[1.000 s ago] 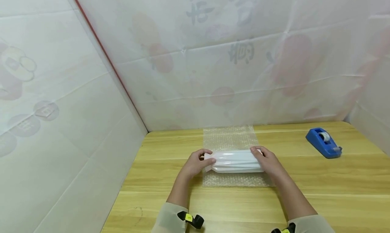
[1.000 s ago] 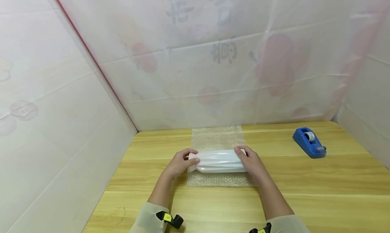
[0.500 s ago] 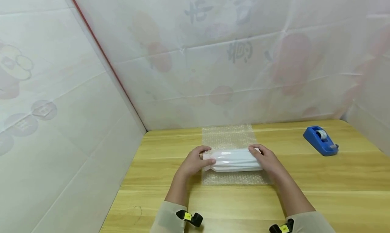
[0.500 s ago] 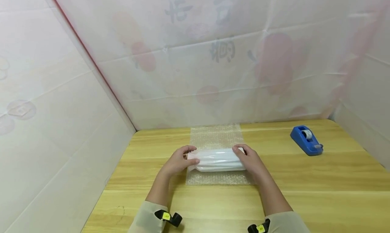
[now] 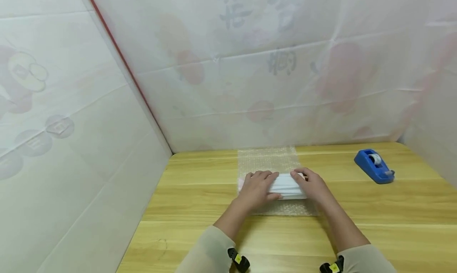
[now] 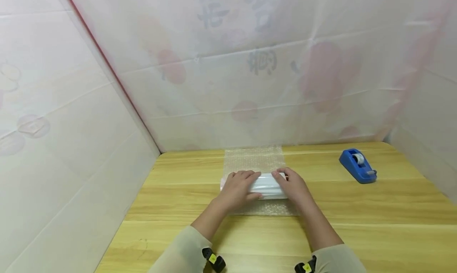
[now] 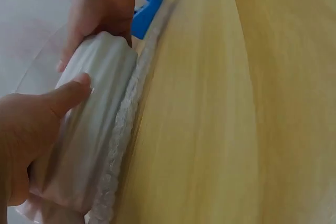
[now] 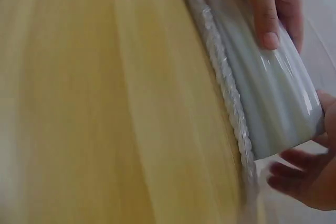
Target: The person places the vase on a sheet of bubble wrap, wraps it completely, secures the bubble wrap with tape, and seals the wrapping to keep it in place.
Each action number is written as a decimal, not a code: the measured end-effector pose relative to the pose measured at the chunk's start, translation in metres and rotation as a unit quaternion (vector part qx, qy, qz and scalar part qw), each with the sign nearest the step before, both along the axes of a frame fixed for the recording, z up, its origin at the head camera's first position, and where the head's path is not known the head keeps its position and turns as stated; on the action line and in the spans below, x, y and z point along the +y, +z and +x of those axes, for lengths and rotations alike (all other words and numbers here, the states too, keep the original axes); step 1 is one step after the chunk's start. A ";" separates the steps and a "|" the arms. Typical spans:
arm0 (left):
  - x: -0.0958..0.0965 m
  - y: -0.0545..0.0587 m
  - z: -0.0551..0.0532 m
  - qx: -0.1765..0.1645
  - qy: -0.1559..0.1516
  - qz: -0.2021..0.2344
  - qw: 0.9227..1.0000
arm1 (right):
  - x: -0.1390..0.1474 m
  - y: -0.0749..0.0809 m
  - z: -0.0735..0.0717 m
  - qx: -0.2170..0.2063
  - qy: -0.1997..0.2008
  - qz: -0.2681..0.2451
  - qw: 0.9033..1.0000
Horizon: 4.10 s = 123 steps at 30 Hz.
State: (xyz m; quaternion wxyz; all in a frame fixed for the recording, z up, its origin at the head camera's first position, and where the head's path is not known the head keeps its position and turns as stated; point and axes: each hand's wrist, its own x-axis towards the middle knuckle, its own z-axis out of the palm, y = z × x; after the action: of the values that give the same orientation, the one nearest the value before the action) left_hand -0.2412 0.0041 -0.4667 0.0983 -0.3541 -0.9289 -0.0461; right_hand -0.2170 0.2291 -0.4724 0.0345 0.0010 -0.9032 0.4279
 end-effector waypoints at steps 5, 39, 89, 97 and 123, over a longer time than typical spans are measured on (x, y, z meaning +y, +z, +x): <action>-0.003 -0.005 -0.001 0.018 -0.001 0.016 1.000 | -0.010 0.006 0.008 0.173 -0.008 0.137 0.975; -0.004 0.000 -0.005 -0.018 0.005 0.003 1.000 | -0.020 -0.008 0.032 0.443 0.279 0.384 0.760; -0.013 0.014 -0.016 -0.163 -0.048 0.052 0.984 | 0.000 -0.020 -0.034 0.444 0.224 0.427 0.755; -0.007 0.006 -0.002 0.001 -0.015 -0.043 0.999 | 0.000 -0.016 -0.039 0.378 0.247 0.422 0.786; -0.002 -0.018 -0.020 0.079 0.086 -0.067 0.991 | -0.004 -0.013 -0.044 0.334 0.248 0.409 0.812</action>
State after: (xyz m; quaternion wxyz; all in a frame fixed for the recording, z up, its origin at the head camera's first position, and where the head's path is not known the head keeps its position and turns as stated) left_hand -0.2613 0.0026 -0.4843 0.1511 -0.2809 -0.9463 0.0532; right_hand -0.2612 0.2252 -0.4853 0.2231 0.3818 -0.8968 -0.0141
